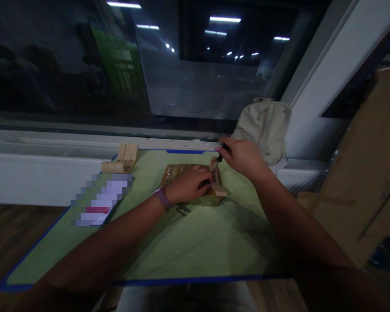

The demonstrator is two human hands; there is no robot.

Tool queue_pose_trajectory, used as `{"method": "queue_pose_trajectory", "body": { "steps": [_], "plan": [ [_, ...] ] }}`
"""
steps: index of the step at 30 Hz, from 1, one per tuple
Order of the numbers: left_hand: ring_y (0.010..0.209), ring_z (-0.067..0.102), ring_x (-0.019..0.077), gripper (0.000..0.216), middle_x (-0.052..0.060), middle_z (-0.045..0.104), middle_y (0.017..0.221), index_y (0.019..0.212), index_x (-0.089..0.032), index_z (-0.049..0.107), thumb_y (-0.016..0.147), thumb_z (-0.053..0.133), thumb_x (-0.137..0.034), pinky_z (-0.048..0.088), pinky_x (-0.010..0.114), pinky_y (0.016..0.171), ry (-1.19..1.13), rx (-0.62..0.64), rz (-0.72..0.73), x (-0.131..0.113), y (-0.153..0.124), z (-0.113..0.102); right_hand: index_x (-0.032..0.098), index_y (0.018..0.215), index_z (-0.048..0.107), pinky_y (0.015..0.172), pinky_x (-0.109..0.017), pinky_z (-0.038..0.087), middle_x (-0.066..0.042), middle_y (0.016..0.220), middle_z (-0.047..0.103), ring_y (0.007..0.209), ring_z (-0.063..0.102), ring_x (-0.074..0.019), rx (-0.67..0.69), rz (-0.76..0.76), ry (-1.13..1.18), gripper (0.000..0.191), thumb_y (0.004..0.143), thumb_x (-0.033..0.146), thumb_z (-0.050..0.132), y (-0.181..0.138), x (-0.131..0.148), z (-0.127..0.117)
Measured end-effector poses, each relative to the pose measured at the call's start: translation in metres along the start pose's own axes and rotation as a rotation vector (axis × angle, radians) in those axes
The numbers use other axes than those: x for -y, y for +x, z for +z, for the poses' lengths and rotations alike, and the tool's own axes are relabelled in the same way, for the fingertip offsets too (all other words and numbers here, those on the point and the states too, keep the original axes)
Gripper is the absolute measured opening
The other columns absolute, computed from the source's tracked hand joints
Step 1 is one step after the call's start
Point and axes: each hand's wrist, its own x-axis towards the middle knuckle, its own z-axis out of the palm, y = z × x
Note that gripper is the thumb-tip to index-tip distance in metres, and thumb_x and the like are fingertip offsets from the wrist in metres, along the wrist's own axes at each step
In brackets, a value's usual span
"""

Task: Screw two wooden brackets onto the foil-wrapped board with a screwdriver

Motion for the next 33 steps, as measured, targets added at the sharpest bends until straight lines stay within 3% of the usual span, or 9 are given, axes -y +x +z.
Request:
{"method": "queue_pose_trajectory", "body": {
  "steps": [4, 8, 12, 16, 19, 21, 24, 28, 33],
  "plan": [
    [0.106, 0.055, 0.0244, 0.013, 0.009, 0.065, 0.104, 0.100, -0.017, 0.061, 0.089, 0.054, -0.016, 0.046, 0.039, 0.095, 0.003, 0.000, -0.006, -0.001, -0.001, 0.000, 0.015, 0.117, 0.065, 0.067, -0.033, 0.043, -0.015, 0.096, 0.075, 0.083, 0.069, -0.0269, 0.188, -0.035, 0.000, 0.027, 0.096, 0.021, 0.049, -0.007, -0.008, -0.024],
    [0.109, 0.055, 0.0243, 0.015, 0.008, 0.065, 0.108, 0.102, -0.018, 0.061, 0.089, 0.054, -0.015, 0.045, 0.038, 0.097, -0.010, -0.006, -0.021, -0.002, -0.001, 0.000, 0.021, 0.102, 0.067, 0.062, -0.029, 0.039, -0.006, 0.082, 0.074, 0.073, 0.066, -0.0211, 0.294, -0.095, 0.079, 0.017, 0.096, 0.024, 0.051, -0.010, -0.012, -0.036],
    [0.106, 0.055, 0.0246, 0.013, 0.009, 0.065, 0.106, 0.101, -0.017, 0.061, 0.090, 0.054, -0.017, 0.045, 0.039, 0.096, 0.005, 0.016, -0.032, -0.001, 0.000, 0.000, 0.021, 0.099, 0.069, 0.060, -0.031, 0.035, -0.008, 0.084, 0.073, 0.074, 0.065, -0.0233, 0.192, -0.085, -0.012, 0.021, 0.097, 0.033, 0.052, -0.007, -0.006, -0.032],
    [0.108, 0.054, 0.0248, 0.013, 0.009, 0.064, 0.107, 0.101, -0.016, 0.061, 0.091, 0.053, -0.018, 0.045, 0.040, 0.097, 0.008, 0.018, -0.023, 0.000, -0.001, 0.001, 0.020, 0.086, 0.071, 0.060, -0.032, 0.035, -0.011, 0.076, 0.071, 0.073, 0.065, -0.0254, 0.114, -0.004, -0.058, 0.042, 0.098, 0.050, 0.046, -0.004, 0.003, -0.020],
    [0.106, 0.054, 0.0242, 0.012, 0.008, 0.064, 0.105, 0.100, -0.017, 0.061, 0.091, 0.053, -0.018, 0.045, 0.039, 0.095, 0.002, 0.013, -0.025, 0.001, -0.001, 0.002, 0.017, 0.089, 0.070, 0.064, -0.033, 0.039, -0.012, 0.078, 0.070, 0.075, 0.064, -0.0257, -0.016, 0.028, -0.001, 0.044, 0.100, 0.047, 0.040, 0.000, 0.003, -0.001],
    [0.105, 0.054, 0.0240, 0.011, 0.008, 0.064, 0.103, 0.099, -0.018, 0.060, 0.090, 0.053, -0.018, 0.045, 0.038, 0.094, 0.002, 0.014, -0.034, 0.001, -0.002, 0.002, 0.015, 0.091, 0.067, 0.072, -0.034, 0.043, -0.013, 0.087, 0.070, 0.081, 0.064, -0.0246, -0.108, -0.009, 0.192, 0.038, 0.101, 0.040, 0.040, 0.005, 0.001, 0.016],
    [0.107, 0.054, 0.0243, 0.011, 0.008, 0.064, 0.103, 0.099, -0.019, 0.061, 0.090, 0.054, -0.017, 0.045, 0.038, 0.095, -0.002, 0.014, -0.046, 0.001, -0.001, 0.002, 0.018, 0.091, 0.063, 0.085, -0.037, 0.046, -0.010, 0.092, 0.069, 0.092, 0.063, -0.0228, -0.194, -0.055, 0.716, 0.040, 0.099, 0.050, 0.042, 0.012, 0.000, 0.043],
    [0.108, 0.053, 0.0242, 0.012, 0.008, 0.064, 0.104, 0.100, -0.018, 0.061, 0.090, 0.055, -0.016, 0.044, 0.038, 0.096, -0.015, 0.001, -0.030, 0.000, -0.001, 0.003, 0.022, 0.095, 0.060, 0.077, -0.033, 0.049, -0.001, 0.082, 0.065, 0.080, 0.063, -0.0165, -0.187, 0.046, 1.410, 0.038, 0.087, 0.060, 0.060, 0.016, 0.006, 0.063],
    [0.106, 0.053, 0.0242, 0.013, 0.007, 0.064, 0.104, 0.101, -0.018, 0.061, 0.089, 0.056, -0.016, 0.045, 0.039, 0.095, -0.018, 0.003, -0.026, 0.001, -0.001, 0.003, 0.022, 0.085, 0.057, 0.055, -0.024, 0.037, 0.008, 0.059, 0.047, 0.054, 0.045, -0.0098, -0.132, 0.028, 1.595, 0.035, 0.081, 0.054, 0.072, 0.015, 0.009, 0.065]
  ]
}}
